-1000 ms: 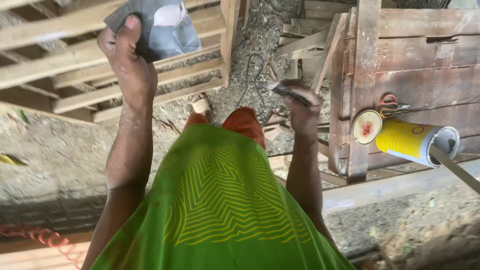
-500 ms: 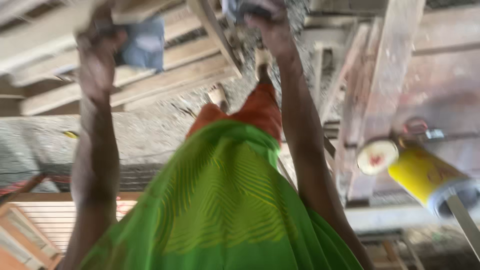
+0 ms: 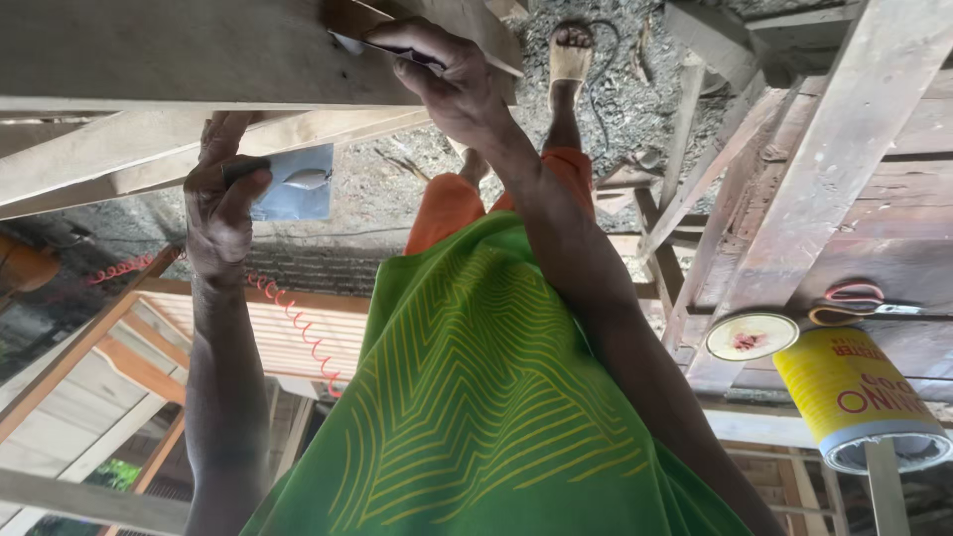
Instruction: The person sands a wooden frame using a sanding block, moving along the edges and surfaces of the frame. The person repeatedly rubs the sanding block against the wood to smooth it.
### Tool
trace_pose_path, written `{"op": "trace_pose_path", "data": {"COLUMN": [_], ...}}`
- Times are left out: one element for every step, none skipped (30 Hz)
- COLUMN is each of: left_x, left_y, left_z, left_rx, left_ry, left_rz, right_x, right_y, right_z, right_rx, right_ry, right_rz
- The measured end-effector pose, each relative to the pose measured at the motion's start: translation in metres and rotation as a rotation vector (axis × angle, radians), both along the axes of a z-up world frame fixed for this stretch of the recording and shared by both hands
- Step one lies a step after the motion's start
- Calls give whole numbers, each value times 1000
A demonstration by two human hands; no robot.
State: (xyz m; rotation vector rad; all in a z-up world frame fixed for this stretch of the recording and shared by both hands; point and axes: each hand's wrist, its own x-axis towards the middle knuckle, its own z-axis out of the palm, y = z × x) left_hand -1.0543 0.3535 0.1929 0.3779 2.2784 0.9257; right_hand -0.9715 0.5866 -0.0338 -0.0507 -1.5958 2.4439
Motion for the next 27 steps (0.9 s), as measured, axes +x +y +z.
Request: {"op": "trace_pose_path", "data": {"left_x": [0,0,1,2,0,-1,0,-1,0,1,1,4,2,1,-1,-2,3,5,5,5,4,3,3,4,7,11,11], "left_y": [0,0,0,-1,-3,-5,-8,-10,-13,-15,-17,-18,-18,-19,-20,-22,-26,-30,-34,-38,-41,-45,-47,-48,-49,-49,-49], "left_z": [-1,-3,-6,-8,-11,-14,-14,-15,-14,-13,-13,-11,-13,-14,-16,-19,-19,-20,-22,-25,-28,-31,-33,-36,-36,-34,-33], "left_rx": [-6,-11,33,78,125,113,93,74,43,12,-15,-18,-8,2,19,37,47,28,7,-14,11,35,58,17,-25,-67,-50], "left_ry": [-36,-71,-32,7,55,48,36,25,10,-4,-13,-17,-18,-19,-9,1,11,2,-11,-25,-17,-10,3,-20,-55,-91,-80], "left_rz": [45,91,41,-9,-60,-42,-21,0,12,24,35,51,51,51,51,52,63,90,118,147,141,134,133,162,189,215,213], "right_x": [-2,-3,-2,-1,-3,-3,2,6,10,16,19,22,20,17,13,7,2,-1,-4,-7,-9,-10,-9,-6,1,9,13], "right_y": [-2,-3,-4,-4,-4,-2,0,3,6,8,12,15,17,18,17,15,11,7,2,-1,-4,-6,-6,-7,-7,-7,-6], "right_z": [6,14,22,31,38,45,53,58,61,63,63,62,59,55,51,48,47,48,50,53,56,60,63,64,66,68,67], "right_rx": [40,80,156,233,311,322,325,328,309,290,273,269,278,287,280,271,253,270,286,301,308,316,321,295,270,246,254], "right_ry": [5,10,17,24,42,35,25,14,50,85,126,122,118,115,67,20,-26,-17,-11,-5,-8,-11,-9,37,70,102,104], "right_rz": [-8,-15,-55,-95,-135,-112,-86,-60,-50,-41,-33,-9,0,9,-11,-31,-39,-67,-92,-117,-114,-112,-105,-103,-102,-101,-56]}}
